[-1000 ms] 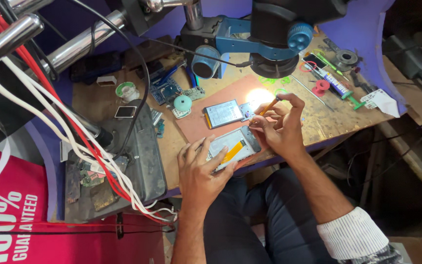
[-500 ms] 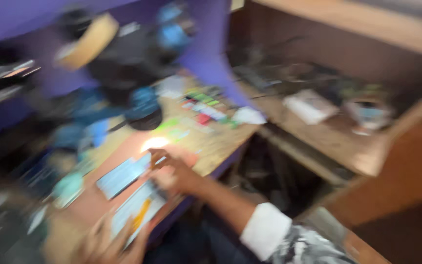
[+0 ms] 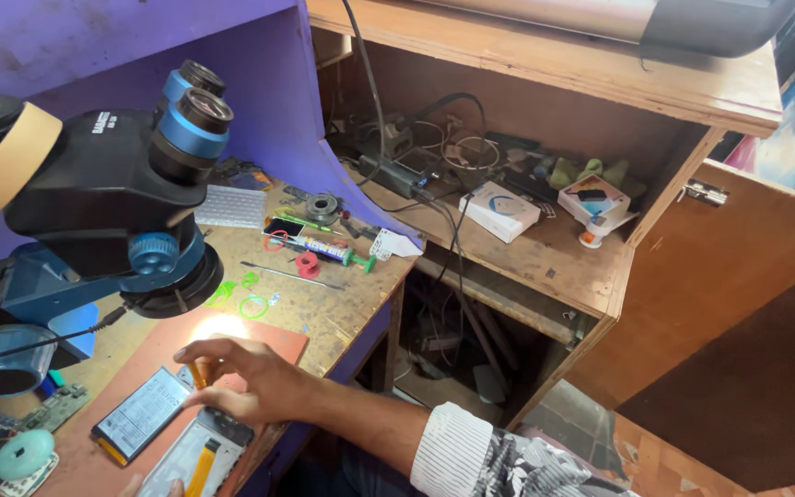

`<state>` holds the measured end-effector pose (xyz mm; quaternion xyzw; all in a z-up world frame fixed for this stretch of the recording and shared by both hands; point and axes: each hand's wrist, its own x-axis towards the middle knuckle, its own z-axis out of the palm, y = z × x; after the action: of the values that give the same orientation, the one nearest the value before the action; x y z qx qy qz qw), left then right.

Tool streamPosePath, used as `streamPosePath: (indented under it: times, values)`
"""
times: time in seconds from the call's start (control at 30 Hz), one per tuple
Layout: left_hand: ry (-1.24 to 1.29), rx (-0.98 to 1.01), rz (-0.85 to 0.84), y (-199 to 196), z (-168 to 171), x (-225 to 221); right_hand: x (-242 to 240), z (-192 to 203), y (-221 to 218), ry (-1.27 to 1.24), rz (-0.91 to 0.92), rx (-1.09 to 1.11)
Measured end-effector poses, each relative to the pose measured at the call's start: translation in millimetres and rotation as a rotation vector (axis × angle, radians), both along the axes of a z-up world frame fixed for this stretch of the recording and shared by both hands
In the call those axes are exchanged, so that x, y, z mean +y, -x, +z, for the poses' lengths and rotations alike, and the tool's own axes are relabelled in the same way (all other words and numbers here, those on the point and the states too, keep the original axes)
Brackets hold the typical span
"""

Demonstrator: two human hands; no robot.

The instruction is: The person uses a thin metal tool to pry the internal components and battery away from the frame of a mobile phone.

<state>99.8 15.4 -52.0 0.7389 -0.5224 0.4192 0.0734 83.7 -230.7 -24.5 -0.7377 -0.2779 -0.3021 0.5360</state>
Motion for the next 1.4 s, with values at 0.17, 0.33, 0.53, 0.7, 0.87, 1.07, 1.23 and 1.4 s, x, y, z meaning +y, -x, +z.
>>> streamPosePath:
  times: [0.17, 0.33, 0.53, 0.7, 0.87, 1.07, 1.23, 1.4]
  values:
    - [-0.015, -0.017, -0.038, -13.4, 6.9, -22.6, -6.8, 3.0, 5.9, -0.244, 0.457, 0.357]
    - [-0.032, -0.014, -0.069, -22.2, 9.1, -36.8, 0.8, 1.4, -2.1, -0.104, 0.060, 0.098]
    - [-0.053, -0.012, -0.077, -27.2, 8.9, -40.8, -7.9, 0.8, 3.3, -0.200, 0.373, 0.197]
    - [-0.050, 0.004, -0.080, -20.7, 12.8, -40.3, -2.3, -2.4, -5.1, -0.023, 0.024, -0.035]
    - [0.083, 0.167, 0.114, 42.7, 31.6, -10.5, -9.6, -33.6, -15.6, -0.163, 0.312, 0.162]
    - [0.386, 0.512, 0.368, 85.6, 45.9, -16.5, -10.2, -49.3, -25.3, -0.384, -0.032, 0.688]
    - [0.437, 0.549, 0.388, 92.2, 51.0, -16.0, -12.9, -13.8, -8.9, -0.169, 0.345, 0.167]
    - [0.438, 0.558, 0.409, 93.4, 50.3, -14.7, -0.7, 0.4, -2.5, -0.096, 0.203, 0.151]
